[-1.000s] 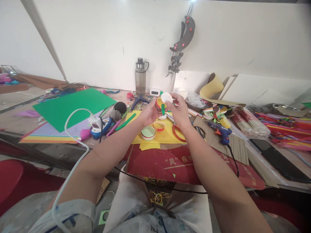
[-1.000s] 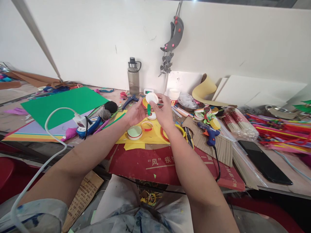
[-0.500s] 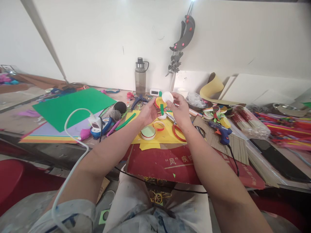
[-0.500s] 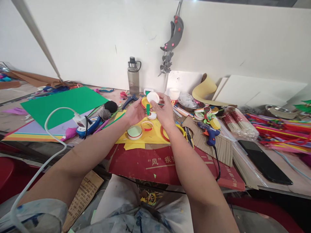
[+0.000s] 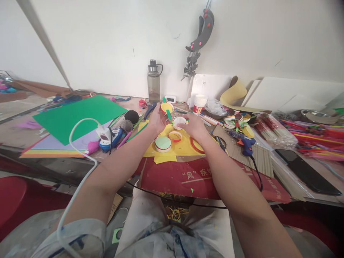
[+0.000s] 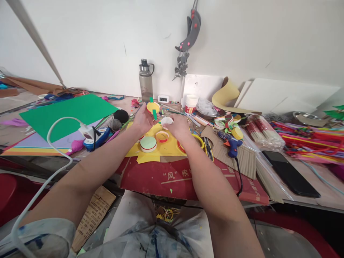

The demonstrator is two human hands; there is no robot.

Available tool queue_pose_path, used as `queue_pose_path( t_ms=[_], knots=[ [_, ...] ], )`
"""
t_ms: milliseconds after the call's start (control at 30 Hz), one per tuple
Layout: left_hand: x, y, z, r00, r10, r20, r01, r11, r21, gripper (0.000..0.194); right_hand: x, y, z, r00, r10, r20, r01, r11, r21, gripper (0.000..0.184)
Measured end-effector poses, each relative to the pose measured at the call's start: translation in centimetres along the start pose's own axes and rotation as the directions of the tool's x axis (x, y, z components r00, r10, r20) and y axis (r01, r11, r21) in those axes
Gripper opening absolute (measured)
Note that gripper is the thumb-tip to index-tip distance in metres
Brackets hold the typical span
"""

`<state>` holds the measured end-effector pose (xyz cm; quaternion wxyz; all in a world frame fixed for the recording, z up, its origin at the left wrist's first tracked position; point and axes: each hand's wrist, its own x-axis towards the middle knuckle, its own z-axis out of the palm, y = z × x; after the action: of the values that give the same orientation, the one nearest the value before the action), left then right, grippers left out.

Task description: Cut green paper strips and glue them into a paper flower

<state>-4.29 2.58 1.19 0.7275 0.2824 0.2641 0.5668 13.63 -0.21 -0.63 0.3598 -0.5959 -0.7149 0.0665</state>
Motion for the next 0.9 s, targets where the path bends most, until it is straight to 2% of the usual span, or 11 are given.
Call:
queue_pose_path(
  t_ms=[167, 333, 467, 600, 700, 767, 833, 900],
  knots=[
    [0.1, -0.3, 0.1, 1.000, -0.019, -0.004, 0.019, 1.000, 0.006, 0.048, -0.2, -0.3, 0.5, 0.990, 0.037, 0.139, -0.035, 0.999, -0.019, 0.024],
    [-0.2, -0.1, 0.4, 0.999, -0.032, 0.017, 0.031, 0.999, 0.031, 0.047, -0.4, -0.6, 0.3, 0.976, 0.082, 0.201, -0.067, 0.994, -0.083, 0.034],
    [-0.4, 0.2, 0.7, 0.999, -0.040, -0.004, 0.040, 0.999, 0.001, 0.046, -0.5, -2.1, -1.1, 0.987, 0.043, 0.155, -0.041, 0.999, -0.018, 0.025],
    [-0.6, 0.5, 1.0, 0.999, -0.049, -0.010, 0.049, 0.999, -0.012, 0.049, -0.6, -2.3, -4.0, 0.996, 0.065, 0.061, -0.066, 0.998, 0.018, 0.018],
    [-0.6, 0.5, 1.0, 0.998, -0.059, 0.003, 0.059, 0.998, -0.019, 0.051, -1.9, -0.2, -7.3, 0.994, 0.113, -0.008, -0.113, 0.991, -0.077, 0.022],
    [-0.4, 0.4, 0.8, 0.997, -0.072, 0.021, 0.073, 0.997, -0.034, 0.052, -3.6, 2.2, -9.7, 0.988, 0.149, -0.049, -0.156, 0.954, -0.255, 0.024],
    [-0.2, 0.2, 0.6, 0.995, -0.086, 0.042, 0.088, 0.995, -0.040, 0.052, -5.7, 5.0, -11.7, 0.971, 0.215, -0.109, -0.241, 0.844, -0.479, 0.029],
    [-0.1, -0.1, 0.6, 0.994, -0.094, 0.059, 0.096, 0.995, -0.033, 0.050, -7.6, 7.8, -13.0, 0.936, 0.326, -0.132, -0.327, 0.670, -0.667, 0.048]
  ],
)
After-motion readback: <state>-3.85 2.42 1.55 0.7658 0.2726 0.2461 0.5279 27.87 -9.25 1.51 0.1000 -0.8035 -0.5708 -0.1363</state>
